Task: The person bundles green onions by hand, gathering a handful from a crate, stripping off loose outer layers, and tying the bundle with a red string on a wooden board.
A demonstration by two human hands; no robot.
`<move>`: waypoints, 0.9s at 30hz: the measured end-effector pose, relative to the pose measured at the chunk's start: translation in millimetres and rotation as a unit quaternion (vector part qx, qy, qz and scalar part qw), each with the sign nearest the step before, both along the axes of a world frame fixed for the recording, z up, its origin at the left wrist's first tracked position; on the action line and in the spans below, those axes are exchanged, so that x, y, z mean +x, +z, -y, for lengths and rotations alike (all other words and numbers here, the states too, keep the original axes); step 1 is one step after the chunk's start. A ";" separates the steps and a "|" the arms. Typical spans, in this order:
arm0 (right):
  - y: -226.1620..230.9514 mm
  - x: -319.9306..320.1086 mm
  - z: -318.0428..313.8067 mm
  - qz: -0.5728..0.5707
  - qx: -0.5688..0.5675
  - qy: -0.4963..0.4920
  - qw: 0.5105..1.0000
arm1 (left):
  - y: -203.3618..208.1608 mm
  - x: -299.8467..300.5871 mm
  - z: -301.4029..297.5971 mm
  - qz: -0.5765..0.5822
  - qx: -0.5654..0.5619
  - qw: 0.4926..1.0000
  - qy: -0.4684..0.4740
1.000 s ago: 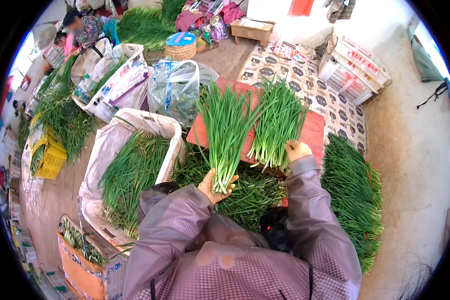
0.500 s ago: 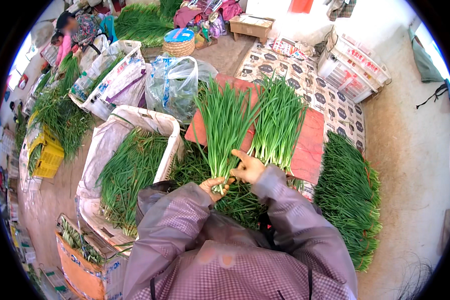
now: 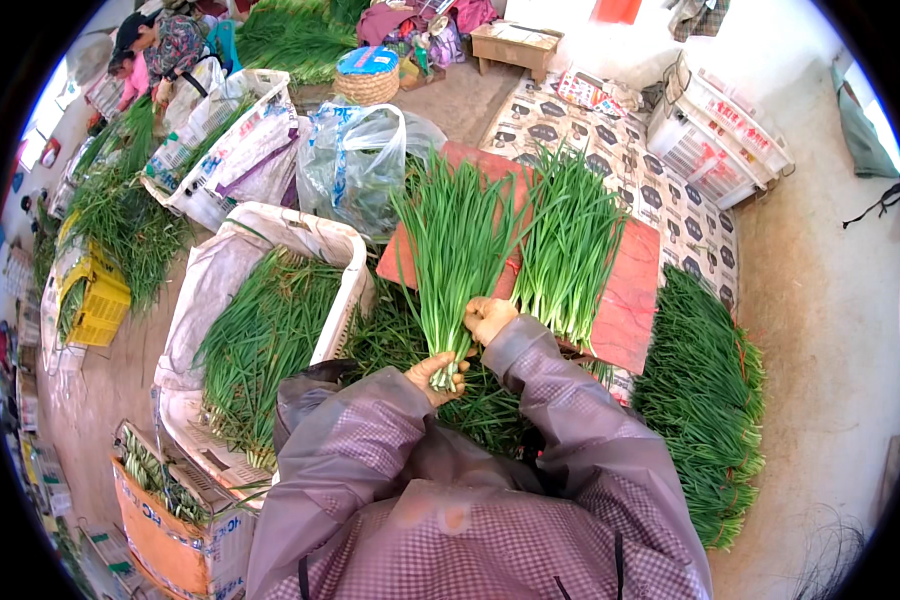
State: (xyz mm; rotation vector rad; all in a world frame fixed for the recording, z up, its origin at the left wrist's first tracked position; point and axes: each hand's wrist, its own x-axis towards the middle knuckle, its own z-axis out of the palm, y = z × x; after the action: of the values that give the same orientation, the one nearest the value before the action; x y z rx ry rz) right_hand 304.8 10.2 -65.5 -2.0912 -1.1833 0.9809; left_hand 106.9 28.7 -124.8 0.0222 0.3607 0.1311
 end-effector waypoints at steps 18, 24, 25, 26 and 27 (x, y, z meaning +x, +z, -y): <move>53.6 11.3 -2.2 -0.094 -0.033 0.025 0.995 | 12.0 9.8 4.9 -0.149 0.176 0.973 -0.006; -12.7 13.6 -31.1 0.184 0.147 0.051 0.971 | 4.0 3.1 3.7 -0.153 0.202 0.967 0.005; -24.5 24.8 -34.8 0.195 0.220 0.019 0.956 | 5.6 4.0 2.5 -0.146 0.193 0.970 0.006; 3.0 27.2 -42.0 -0.028 0.166 -0.091 0.982 | 8.3 1.0 2.1 -0.142 0.180 0.973 0.017; 38.9 31.8 -44.6 -0.244 0.099 -0.201 0.943 | 10.4 0.3 2.8 -0.135 0.169 0.976 0.022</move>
State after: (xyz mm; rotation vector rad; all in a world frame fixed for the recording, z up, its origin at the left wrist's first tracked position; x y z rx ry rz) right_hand 336.6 54.7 -26.6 -1.6962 -0.5488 1.0471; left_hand 107.2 25.9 -114.4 0.3710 0.6072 0.2340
